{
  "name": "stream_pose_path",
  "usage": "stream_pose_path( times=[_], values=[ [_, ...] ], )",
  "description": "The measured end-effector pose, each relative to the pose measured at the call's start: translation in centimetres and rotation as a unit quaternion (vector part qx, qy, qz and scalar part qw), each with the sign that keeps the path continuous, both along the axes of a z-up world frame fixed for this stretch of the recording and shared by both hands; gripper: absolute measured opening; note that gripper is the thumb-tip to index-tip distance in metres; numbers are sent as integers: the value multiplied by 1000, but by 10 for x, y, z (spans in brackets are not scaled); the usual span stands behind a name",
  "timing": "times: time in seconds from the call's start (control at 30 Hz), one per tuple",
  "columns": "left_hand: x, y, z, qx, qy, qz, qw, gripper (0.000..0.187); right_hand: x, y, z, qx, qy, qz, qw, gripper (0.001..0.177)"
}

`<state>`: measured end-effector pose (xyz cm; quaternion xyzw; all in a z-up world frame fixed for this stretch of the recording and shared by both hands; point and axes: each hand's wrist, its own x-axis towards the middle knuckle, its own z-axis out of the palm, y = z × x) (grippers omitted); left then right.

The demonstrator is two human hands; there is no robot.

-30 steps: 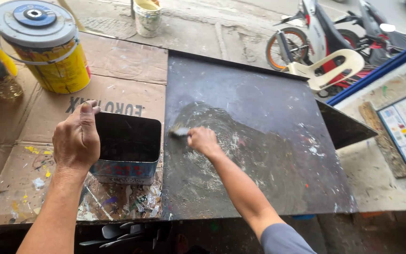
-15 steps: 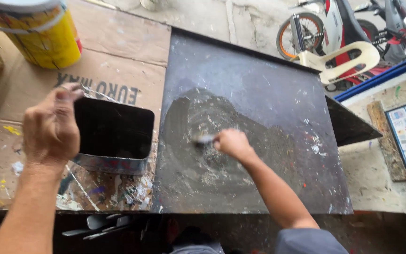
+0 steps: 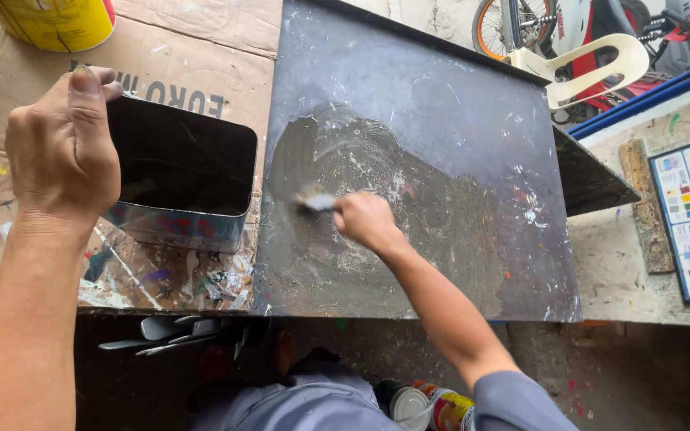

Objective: Using a metal spatula to scrape dried paint and residue off a metal work surface in a paint shop.

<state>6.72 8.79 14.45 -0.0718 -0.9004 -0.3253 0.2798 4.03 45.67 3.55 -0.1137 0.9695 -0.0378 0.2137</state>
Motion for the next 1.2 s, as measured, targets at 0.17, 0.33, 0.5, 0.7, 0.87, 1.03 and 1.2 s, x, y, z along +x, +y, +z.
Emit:
stream_pose_path(
  times=[0.17,0.33,0.5,0.7,0.87,1.03,1.2],
  values=[
    [0,0,-2,3,17,-3,1000,71,45,-40,-3,17,-1,45,999,29],
    [-6,-4,-14,-15,-26,25,999,76,37,-58,3,25,-2,95,995,26],
    [-4,-6,-16,-15,29,6,999,73,13,-76,-9,4,24,-55,998,27],
    [-13,-12,-27,-29,24,17,999,63,162,-25,-6,9,25,98,995,43],
    [-24,-18,-43,-66,54,34,996,59,169,15,7,81,-10,-33,996,33],
    [-22,-25,-50,-51,-29,17,998,64,194,-29,-7,47,60,-17,997,33],
    [-22,-26,-52,-90,157,-11,983,46,210,14,-24,80,92,29,992,32]
  ],
)
